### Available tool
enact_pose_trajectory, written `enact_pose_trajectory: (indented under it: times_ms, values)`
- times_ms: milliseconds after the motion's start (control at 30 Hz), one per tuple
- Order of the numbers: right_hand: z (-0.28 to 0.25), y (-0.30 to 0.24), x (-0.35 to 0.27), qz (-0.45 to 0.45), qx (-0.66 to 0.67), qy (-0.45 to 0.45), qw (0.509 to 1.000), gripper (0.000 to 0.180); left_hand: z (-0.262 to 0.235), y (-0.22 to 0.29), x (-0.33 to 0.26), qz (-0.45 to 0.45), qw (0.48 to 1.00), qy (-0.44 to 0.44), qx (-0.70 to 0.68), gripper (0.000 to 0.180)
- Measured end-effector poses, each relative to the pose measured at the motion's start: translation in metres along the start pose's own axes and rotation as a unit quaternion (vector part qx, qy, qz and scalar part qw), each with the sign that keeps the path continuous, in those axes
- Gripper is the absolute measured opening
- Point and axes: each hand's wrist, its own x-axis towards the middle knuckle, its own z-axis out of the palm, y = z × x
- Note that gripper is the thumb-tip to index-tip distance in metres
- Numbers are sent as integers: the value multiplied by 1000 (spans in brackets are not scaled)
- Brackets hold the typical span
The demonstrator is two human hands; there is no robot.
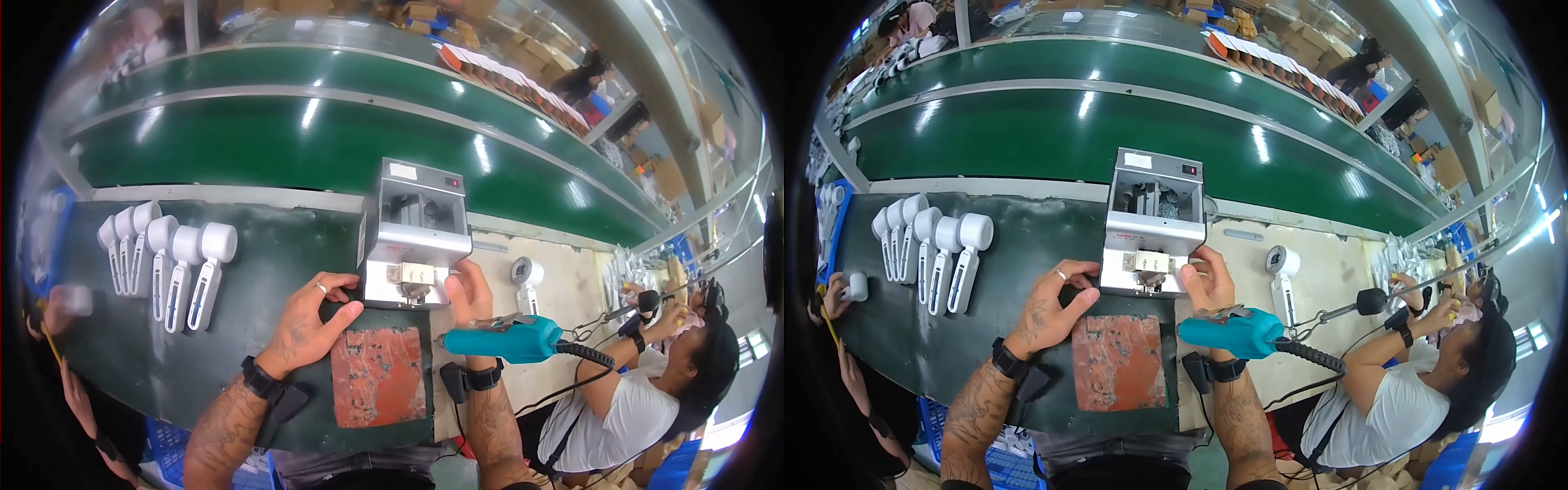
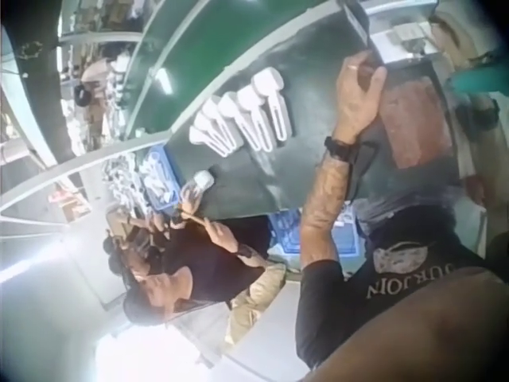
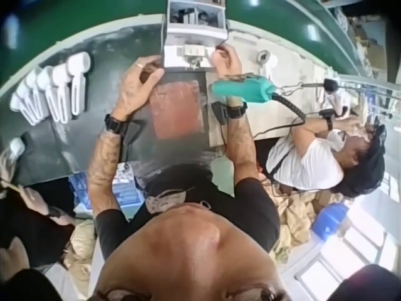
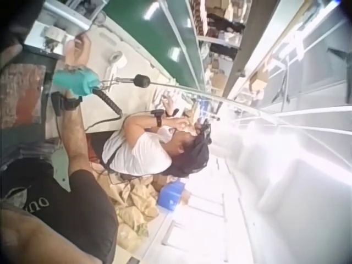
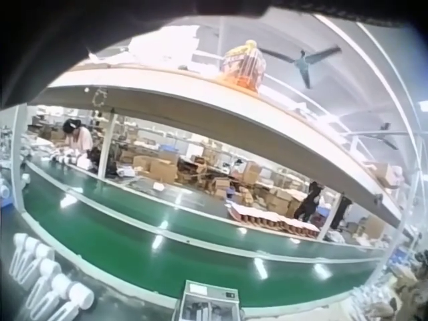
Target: The person assembles handheld fans by picking up a fan body, using a power screwdriver to secure components, and then placing the fan on the workbench. They repeat this process by picking up a screw from a dispenser and applying it to the next fan.
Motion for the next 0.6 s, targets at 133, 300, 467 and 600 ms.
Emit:
enact_pose_trajectory:
  times_ms: [133, 300, 467, 600]
  values:
    - [2, -7, -2, 26, 5, -10, 1000, 50, -1, 1, 0, -8, 1000, -6, -4, 36]
    - [-2, -4, 2, 39, 15, -28, 999, 56, -3, 3, 1, -20, 1000, -10, -7, 37]
    - [-4, 7, 2, 16, 33, -33, 999, 54, -3, 3, 1, -19, 1000, -17, -4, 38]
    - [-2, 6, 1, 5, 41, -31, 999, 53, -4, 4, 1, -9, 1000, -17, 14, 38]
